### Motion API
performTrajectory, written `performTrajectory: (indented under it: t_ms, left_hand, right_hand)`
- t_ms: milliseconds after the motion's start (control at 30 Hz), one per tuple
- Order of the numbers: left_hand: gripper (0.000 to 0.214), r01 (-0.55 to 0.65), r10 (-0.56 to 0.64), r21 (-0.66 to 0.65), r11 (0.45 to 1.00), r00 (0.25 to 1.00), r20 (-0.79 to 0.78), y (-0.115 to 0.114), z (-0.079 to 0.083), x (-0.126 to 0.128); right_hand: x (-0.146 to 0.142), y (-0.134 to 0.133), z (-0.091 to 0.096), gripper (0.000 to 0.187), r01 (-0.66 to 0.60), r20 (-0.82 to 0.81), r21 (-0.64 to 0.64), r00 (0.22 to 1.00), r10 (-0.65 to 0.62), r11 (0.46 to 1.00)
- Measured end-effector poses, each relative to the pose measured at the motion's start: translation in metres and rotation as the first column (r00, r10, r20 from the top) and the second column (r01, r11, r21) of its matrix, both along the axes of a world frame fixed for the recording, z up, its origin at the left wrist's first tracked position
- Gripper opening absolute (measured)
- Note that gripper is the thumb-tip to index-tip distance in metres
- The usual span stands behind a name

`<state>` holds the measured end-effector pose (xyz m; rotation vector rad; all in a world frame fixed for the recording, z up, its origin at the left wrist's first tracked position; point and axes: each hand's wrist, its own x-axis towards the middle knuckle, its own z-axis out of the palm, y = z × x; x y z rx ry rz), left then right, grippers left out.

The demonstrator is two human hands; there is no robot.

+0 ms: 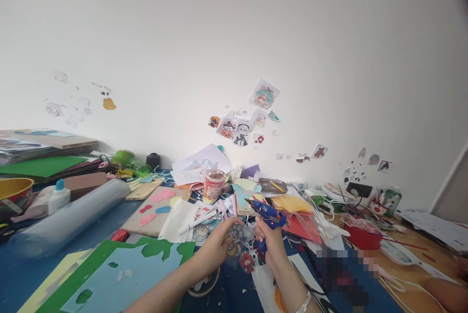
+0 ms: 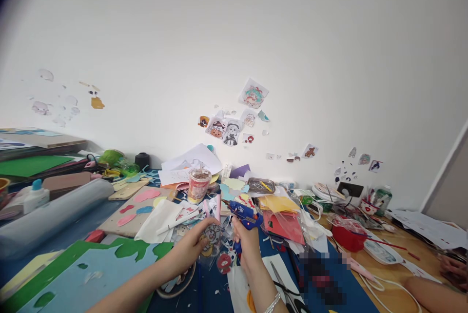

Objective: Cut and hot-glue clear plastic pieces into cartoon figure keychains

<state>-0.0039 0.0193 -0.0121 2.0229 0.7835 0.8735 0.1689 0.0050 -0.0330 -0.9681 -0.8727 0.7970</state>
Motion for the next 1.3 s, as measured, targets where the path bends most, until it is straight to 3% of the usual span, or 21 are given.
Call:
performTrajectory:
  t_ms: [467, 1300]
  left_hand:
    - [0.051, -0.025, 0.026, 0.029, 0.999, 0.999, -0.048, 0.0026, -0.0020, -0.0008]
    - [0.048, -0.029, 0.030, 0.006, 1.000, 0.999, -0.024, 0.0064, -0.0078, -0.0004]
  right_hand:
    - [0.0072, 0.0032, -0.0001, 0.038, 0.032, 0.107, 0.032, 0.994, -0.035, 0.999]
    - [0.0048, 0.0033, -0.0031, 0.033, -0.032, -0.137, -0.016, 0.990, 0.030, 0.999]
